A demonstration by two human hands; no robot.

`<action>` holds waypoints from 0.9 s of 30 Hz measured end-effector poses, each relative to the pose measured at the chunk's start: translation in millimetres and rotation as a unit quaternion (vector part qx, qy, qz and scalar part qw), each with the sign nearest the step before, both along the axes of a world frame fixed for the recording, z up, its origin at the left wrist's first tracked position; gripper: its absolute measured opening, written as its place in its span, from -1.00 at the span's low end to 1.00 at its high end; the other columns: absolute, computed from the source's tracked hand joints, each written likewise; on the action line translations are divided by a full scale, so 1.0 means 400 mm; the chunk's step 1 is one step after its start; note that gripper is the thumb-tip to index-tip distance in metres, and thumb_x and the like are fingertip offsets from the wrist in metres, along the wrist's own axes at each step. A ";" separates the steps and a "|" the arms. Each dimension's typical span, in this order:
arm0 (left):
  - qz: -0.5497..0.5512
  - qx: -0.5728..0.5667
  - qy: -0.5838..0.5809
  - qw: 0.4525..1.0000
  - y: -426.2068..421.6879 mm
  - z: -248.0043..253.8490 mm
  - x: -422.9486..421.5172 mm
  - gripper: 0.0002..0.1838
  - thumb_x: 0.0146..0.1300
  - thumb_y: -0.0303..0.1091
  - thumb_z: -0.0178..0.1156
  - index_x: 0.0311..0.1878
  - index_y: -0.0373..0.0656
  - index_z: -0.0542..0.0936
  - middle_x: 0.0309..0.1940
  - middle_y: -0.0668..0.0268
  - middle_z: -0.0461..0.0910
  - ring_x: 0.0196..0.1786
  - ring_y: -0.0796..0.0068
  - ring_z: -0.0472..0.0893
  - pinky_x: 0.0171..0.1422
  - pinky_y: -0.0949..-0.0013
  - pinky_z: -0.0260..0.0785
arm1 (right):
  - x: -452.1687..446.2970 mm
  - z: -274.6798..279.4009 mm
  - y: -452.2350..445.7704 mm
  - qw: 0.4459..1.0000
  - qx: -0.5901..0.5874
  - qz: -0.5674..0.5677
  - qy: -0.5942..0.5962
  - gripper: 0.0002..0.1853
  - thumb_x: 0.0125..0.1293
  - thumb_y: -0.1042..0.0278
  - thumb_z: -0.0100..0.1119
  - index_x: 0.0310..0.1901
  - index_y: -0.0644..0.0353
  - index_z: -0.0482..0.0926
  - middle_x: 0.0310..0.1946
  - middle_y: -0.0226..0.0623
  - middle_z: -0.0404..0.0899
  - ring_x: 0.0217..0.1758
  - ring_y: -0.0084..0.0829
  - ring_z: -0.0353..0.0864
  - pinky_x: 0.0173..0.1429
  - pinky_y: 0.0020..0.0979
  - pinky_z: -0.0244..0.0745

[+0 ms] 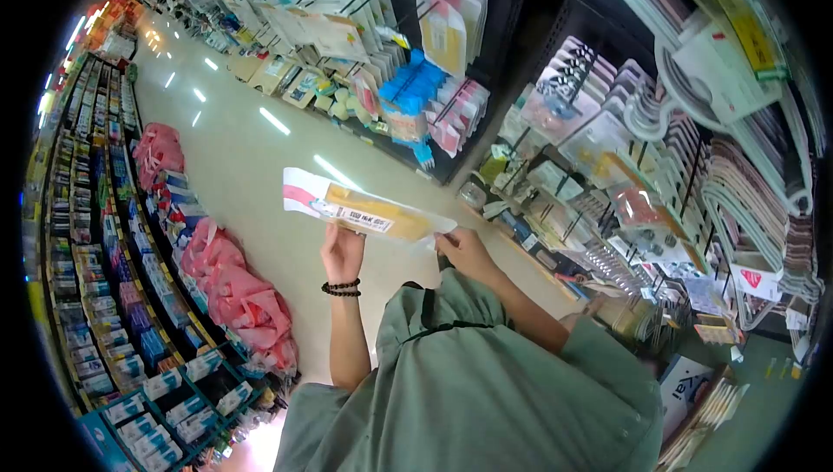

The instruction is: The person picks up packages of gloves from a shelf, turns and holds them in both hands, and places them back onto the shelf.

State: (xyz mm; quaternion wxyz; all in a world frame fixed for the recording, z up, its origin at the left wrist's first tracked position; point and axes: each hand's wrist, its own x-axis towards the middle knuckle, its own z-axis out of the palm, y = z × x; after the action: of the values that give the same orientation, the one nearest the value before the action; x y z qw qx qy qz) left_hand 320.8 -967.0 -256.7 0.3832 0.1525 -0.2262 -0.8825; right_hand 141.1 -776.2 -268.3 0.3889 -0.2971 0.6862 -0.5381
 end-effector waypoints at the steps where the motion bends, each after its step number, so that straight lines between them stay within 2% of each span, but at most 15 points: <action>1: 0.005 0.024 0.006 1.000 -0.035 -0.006 -0.027 -0.51 0.45 -0.19 0.04 0.38 -0.14 0.33 0.39 0.28 0.34 0.41 0.30 0.30 0.52 0.07 0.03 | -0.030 0.006 -0.024 1.000 -0.015 -0.023 0.008 -0.62 0.36 0.17 0.19 -0.43 0.40 0.62 -0.56 -0.14 0.63 -0.53 -0.41 0.58 -0.38 -0.35 0.41; 2: 0.008 0.050 0.011 0.999 -0.075 -0.012 -0.054 -0.51 0.47 -0.16 0.02 0.38 -0.13 0.34 0.40 0.28 0.34 0.41 0.30 0.30 0.52 0.07 0.03 | -0.064 0.013 -0.043 0.998 0.041 0.009 0.049 -0.67 0.41 0.22 0.15 -0.29 0.41 0.63 -0.47 -0.26 0.66 -0.44 -0.53 0.60 -0.30 -0.42 0.48; 5: 0.036 0.126 0.020 0.991 -0.173 -0.057 -0.131 -0.53 0.51 -0.09 -0.06 0.36 -0.10 0.36 0.39 0.25 0.35 0.42 0.26 0.29 0.53 0.07 0.03 | -0.109 -0.029 -0.088 0.990 0.062 -0.013 0.129 -0.64 0.40 0.20 0.16 -0.32 0.42 0.64 -0.51 -0.20 0.66 -0.42 -0.49 0.63 -0.30 -0.40 0.47; 8: 0.017 0.173 0.016 0.985 -0.273 -0.123 -0.214 -0.57 0.52 -0.12 -0.06 0.33 -0.09 0.40 0.36 0.22 0.38 0.42 0.21 0.30 0.53 0.06 0.04 | -0.132 -0.073 -0.110 0.986 0.100 -0.035 0.130 -0.63 0.38 0.17 0.17 -0.34 0.41 0.64 -0.53 -0.19 0.64 -0.42 -0.48 0.64 -0.30 -0.39 0.46; 11: -0.054 0.138 -0.006 0.989 -0.349 -0.143 -0.326 -0.55 0.51 -0.13 -0.05 0.34 -0.13 0.38 0.34 0.24 0.41 0.40 0.25 0.34 0.52 0.11 0.06 | -0.138 -0.114 -0.133 0.993 0.083 -0.071 0.040 -0.66 0.42 0.21 0.14 -0.29 0.40 0.65 -0.46 -0.19 0.67 -0.43 -0.46 0.64 -0.29 -0.40 0.50; 14: -0.132 0.097 -0.018 0.986 -0.430 -0.146 -0.442 -0.54 0.50 -0.18 -0.02 0.36 -0.18 0.35 0.34 0.27 0.41 0.38 0.30 0.36 0.51 0.17 0.10 | -0.148 -0.208 -0.181 0.976 0.042 -0.151 -0.149 -0.68 0.46 0.24 0.10 -0.21 0.40 0.65 -0.35 -0.18 0.69 -0.35 -0.45 0.67 -0.23 -0.42 0.56; 19: -0.207 0.016 -0.056 0.977 -0.540 -0.049 -0.600 -0.54 0.45 -0.27 0.06 0.36 -0.17 0.33 0.27 0.32 0.47 0.37 0.34 0.38 0.49 0.19 0.13 | -0.173 -0.178 -0.309 0.940 -0.016 -0.265 -0.213 -0.69 0.48 0.24 0.09 -0.11 0.40 0.61 -0.23 -0.18 0.69 -0.14 -0.40 0.70 -0.08 -0.39 0.60; 20: -0.157 0.033 -0.077 0.984 -0.528 0.031 -0.630 -0.68 0.44 -0.35 0.08 0.20 -0.17 0.45 0.11 0.35 0.56 0.23 0.39 0.49 0.33 0.25 0.27 | -0.176 -0.182 -0.336 0.932 -0.011 -0.280 -0.229 -0.69 0.48 0.24 0.09 -0.09 0.40 0.60 -0.21 -0.18 0.68 -0.13 -0.38 0.70 -0.07 -0.38 0.60; 23: -0.200 -0.034 -0.097 0.974 -0.582 0.013 -0.676 -0.74 0.42 -0.39 0.13 0.13 -0.16 0.51 0.03 0.39 0.58 0.14 0.48 0.52 0.24 0.33 0.29 | -0.164 -0.175 -0.395 0.912 -0.033 -0.296 -0.283 -0.66 0.49 0.21 0.07 0.01 0.38 0.56 -0.11 -0.15 0.66 -0.05 -0.33 0.69 0.01 -0.33 0.59; 27: -0.232 -0.104 -0.099 0.962 -0.596 0.078 -0.695 -0.81 0.41 -0.40 0.15 0.04 -0.17 0.56 -0.04 0.43 0.60 0.03 0.60 0.52 0.15 0.42 0.30 | -0.141 -0.172 -0.450 0.891 -0.086 -0.302 -0.327 -0.63 0.51 0.18 0.05 0.10 0.36 0.51 -0.01 -0.13 0.62 0.04 -0.31 0.66 0.11 -0.30 0.55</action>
State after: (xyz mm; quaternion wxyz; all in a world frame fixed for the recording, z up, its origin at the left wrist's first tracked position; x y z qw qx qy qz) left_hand 42.7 -1205.6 -225.5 0.1572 0.1419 -0.3827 -0.8993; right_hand 84.9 -956.2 -337.2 0.3826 0.0851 0.5280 -0.7533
